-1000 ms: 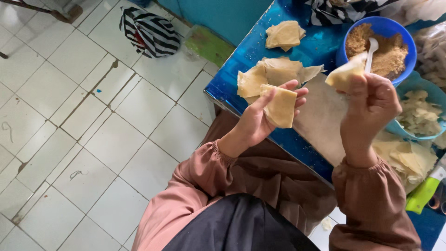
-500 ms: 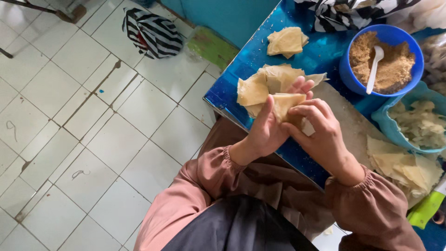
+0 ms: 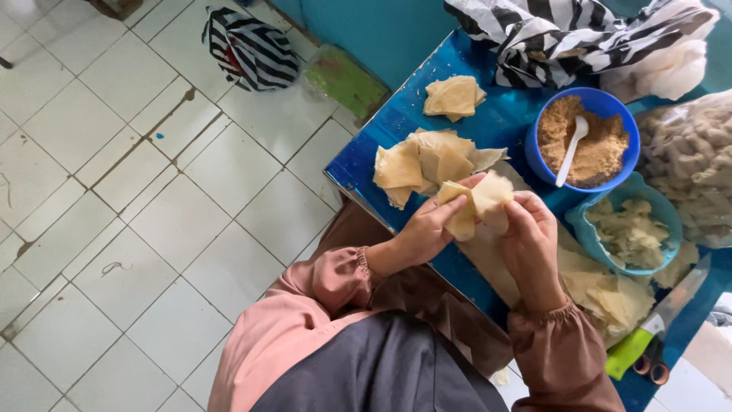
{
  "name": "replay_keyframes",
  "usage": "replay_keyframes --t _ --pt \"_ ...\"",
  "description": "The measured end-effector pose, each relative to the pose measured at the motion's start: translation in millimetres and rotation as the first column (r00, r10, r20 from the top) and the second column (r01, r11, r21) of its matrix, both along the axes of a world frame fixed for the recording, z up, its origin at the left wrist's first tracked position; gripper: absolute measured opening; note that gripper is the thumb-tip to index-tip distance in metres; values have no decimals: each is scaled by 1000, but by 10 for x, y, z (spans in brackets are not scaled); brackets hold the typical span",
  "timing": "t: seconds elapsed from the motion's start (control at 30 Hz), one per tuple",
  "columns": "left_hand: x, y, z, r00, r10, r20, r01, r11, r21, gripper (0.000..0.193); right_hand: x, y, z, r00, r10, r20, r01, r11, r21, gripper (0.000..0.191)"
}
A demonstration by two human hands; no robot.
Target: The person sits at a blue table folding thin square pastry wrappers. They take a wrapper, spoon a brown filling from a blue bowl onto it, fold the wrapper over the filling into a closed parcel, and set the finished parcel with a growing stack of completed ones on the cutting board.
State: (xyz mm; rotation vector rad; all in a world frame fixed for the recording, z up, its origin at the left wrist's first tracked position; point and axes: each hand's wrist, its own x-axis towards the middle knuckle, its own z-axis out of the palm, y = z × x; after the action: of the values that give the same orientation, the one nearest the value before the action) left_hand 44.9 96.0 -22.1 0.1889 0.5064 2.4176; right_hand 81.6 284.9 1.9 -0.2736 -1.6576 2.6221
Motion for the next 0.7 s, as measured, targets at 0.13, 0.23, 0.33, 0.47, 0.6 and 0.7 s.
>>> replay_keyframes --t 0.13,0.23,0.33,0.47,0.6,0.7 --pt "-25 -4 -56 994 79 70 -73 994 -86 34 -3 104 135 1000 -16 -27 7 957 -290 15" --pt "-42 18 -52 991 125 48 -120 989 -83 28 20 72 253 996 -91 -24 80 953 -291 12" --pt "-38 56 -10 998 61 -27 -65 980 -190 27 97 -48 406 943 -139 -303 250 897 364 11" --pt "-27 108 30 987 -12 -161 -37 954 -297 36 200 -180 626 841 318 -438 417 136 899 15" --pt "-20 129 10 999 10 -51 -23 962 -270 35 389 -342 512 919 -44 -391 353 532 770 30" --pt "7 221 19 999 0 -54 -11 976 -216 31 410 -257 211 969 -245 0 240 949 205 30"
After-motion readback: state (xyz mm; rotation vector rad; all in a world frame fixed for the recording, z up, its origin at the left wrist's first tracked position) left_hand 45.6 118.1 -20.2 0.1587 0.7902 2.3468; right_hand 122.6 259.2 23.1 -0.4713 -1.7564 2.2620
